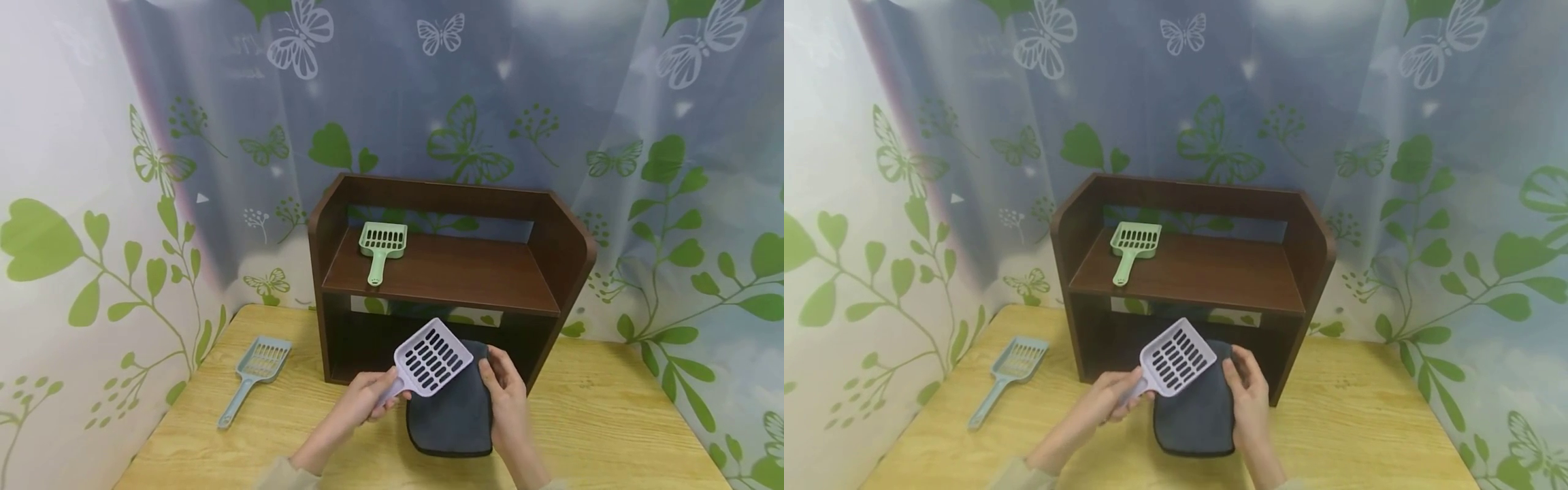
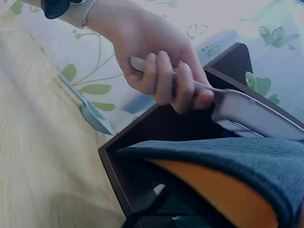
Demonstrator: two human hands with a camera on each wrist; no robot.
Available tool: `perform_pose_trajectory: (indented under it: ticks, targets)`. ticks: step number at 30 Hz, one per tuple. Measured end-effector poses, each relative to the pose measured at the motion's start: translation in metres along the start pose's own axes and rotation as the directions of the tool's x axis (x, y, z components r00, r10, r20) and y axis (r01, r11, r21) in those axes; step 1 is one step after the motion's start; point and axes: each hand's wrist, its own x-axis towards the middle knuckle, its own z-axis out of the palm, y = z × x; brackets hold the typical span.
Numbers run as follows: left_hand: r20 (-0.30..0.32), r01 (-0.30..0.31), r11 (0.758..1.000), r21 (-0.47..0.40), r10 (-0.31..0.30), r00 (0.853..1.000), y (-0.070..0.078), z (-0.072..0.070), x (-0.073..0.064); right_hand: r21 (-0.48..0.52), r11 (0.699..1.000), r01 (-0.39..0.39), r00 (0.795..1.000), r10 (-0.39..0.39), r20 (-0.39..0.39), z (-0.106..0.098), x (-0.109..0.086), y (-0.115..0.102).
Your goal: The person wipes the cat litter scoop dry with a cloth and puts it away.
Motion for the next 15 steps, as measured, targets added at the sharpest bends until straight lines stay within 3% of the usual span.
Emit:
perform_pose_trajectory:
  ticks: [4,8,12,15]
  targets:
    - [0.004,0.052,0.992,-0.111,-0.052,0.999,-0.003,0.008,0.0,0.013,0.998,0.054,0.991,-0.052,-0.127,0.007,-0.003,0.002]
    - [-0.001,0.091,0.975,-0.201,-0.094,0.996,-0.005,0.016,-0.002,0.033,0.989,0.144,0.963,-0.132,-0.236,0.013,-0.005,0.006]
    - [-0.033,0.093,0.962,-0.256,-0.105,0.994,-0.006,0.022,-0.003,0.05,0.969,0.243,0.93,-0.217,-0.296,0.018,-0.005,0.007]
    - [-0.044,0.087,0.959,-0.272,-0.102,0.994,-0.005,0.025,-0.003,0.031,0.96,0.277,0.917,-0.255,-0.308,0.022,-0.005,0.006]
